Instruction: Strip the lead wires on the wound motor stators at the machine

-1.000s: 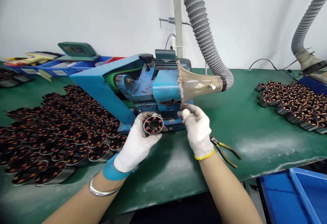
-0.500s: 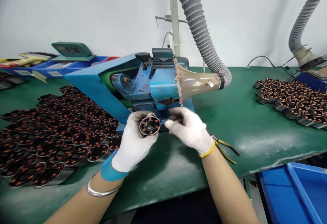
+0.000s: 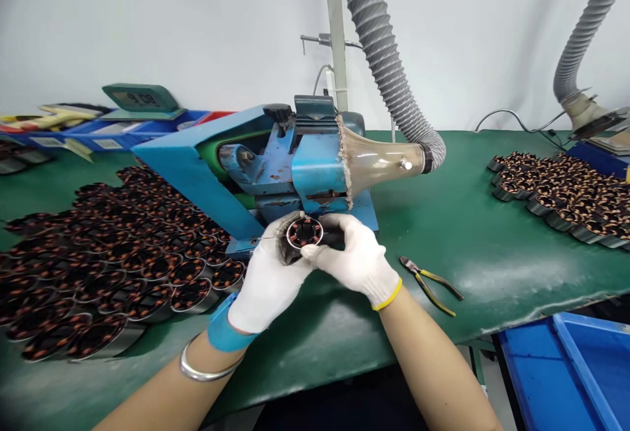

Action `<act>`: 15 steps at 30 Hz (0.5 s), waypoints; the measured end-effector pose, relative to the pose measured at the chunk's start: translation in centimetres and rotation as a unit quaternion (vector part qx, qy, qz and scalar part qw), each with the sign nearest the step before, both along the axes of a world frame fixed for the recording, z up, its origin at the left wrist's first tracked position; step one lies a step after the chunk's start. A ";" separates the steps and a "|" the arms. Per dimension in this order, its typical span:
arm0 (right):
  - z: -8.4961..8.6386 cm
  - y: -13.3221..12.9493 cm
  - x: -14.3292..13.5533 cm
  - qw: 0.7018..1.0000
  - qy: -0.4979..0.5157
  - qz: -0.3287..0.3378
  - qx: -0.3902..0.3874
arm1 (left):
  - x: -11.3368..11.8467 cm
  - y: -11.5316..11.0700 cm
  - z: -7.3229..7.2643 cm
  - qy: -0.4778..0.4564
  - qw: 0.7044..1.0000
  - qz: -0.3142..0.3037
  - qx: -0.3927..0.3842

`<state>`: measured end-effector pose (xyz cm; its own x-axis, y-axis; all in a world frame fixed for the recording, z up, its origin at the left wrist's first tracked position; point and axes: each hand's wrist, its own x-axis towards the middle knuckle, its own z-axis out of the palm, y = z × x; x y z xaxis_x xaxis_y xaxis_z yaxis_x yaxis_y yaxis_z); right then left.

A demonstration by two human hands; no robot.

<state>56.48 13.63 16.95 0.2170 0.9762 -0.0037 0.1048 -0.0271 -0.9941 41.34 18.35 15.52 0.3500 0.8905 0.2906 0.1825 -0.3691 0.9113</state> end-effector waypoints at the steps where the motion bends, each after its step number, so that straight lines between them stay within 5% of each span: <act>1: -0.2 0.0 -0.7 1.000 -0.020 -0.014 0.013 | 0.2 0.0 -0.1 0.011 1.000 0.012 -0.004; 5: -0.9 0.4 -1.5 0.996 -0.063 -0.059 0.036 | 1.3 0.2 0.1 0.042 0.997 0.065 0.010; 15: -0.3 1.8 -1.3 0.991 0.056 -0.100 0.069 | 3.7 1.3 1.5 0.048 0.992 0.109 0.038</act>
